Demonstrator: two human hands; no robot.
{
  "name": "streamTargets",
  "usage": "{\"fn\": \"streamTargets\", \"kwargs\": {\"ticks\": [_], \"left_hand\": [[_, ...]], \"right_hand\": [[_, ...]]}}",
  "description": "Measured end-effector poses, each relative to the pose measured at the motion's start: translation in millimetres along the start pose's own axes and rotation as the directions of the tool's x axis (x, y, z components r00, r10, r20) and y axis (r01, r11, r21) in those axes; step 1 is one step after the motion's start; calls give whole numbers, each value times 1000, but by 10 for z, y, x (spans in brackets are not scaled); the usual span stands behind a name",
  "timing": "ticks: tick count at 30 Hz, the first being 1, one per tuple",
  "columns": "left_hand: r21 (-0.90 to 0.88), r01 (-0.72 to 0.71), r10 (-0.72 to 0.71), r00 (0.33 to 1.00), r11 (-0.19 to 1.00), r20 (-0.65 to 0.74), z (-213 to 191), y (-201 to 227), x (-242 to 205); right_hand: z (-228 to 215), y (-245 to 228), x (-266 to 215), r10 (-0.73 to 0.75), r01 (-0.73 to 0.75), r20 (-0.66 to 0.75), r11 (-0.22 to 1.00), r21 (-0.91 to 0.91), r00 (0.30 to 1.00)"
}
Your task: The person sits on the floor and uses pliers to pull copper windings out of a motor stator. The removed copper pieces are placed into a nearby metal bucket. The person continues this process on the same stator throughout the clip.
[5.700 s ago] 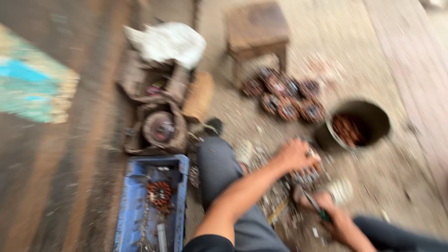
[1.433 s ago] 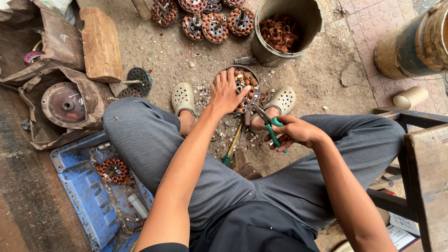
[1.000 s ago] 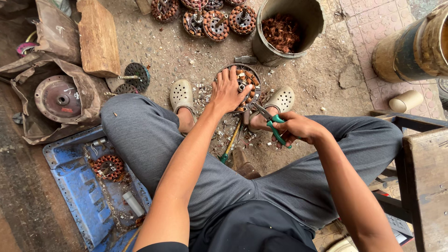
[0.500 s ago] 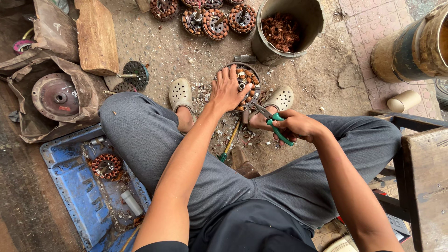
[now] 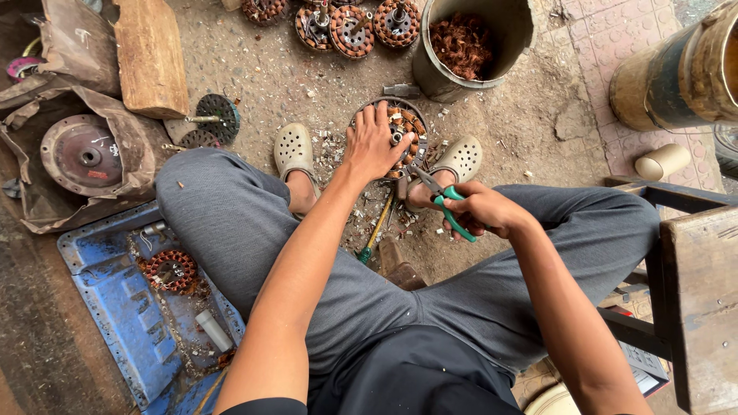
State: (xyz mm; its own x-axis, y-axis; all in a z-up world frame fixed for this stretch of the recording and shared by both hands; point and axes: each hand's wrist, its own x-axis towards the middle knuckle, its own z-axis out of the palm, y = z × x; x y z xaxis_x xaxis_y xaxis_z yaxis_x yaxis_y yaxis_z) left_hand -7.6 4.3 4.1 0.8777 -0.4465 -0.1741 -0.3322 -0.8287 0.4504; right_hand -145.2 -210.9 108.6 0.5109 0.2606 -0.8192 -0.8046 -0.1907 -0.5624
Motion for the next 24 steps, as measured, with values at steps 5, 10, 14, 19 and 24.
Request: {"fn": "streamTargets", "kwargs": {"ticks": [5,10,14,19,24], "left_hand": [[-11,21,-21,999,1000,27,-23,7,1],[-4,-3,3,1000,1000,-5,-16,-4,-25],[-4,-17,17,999,1000,-44,-18,1,-36],[-23,6,-6,1000,1000,-3,-104,22,-24],[-49,-22,30,984,999,176,-353,9,18]], "right_hand": [[41,-4,-200,-67,68,105,998,-9,992],[95,168,-297,113,-40,208,944,-327,971],[155,275,-234,18,-21,-11,821,-570,1000],[35,145,-191,-308,200,-146,844,-497,940],[-66,-24,-169,-534,230,-223,653,-722,816]]}}
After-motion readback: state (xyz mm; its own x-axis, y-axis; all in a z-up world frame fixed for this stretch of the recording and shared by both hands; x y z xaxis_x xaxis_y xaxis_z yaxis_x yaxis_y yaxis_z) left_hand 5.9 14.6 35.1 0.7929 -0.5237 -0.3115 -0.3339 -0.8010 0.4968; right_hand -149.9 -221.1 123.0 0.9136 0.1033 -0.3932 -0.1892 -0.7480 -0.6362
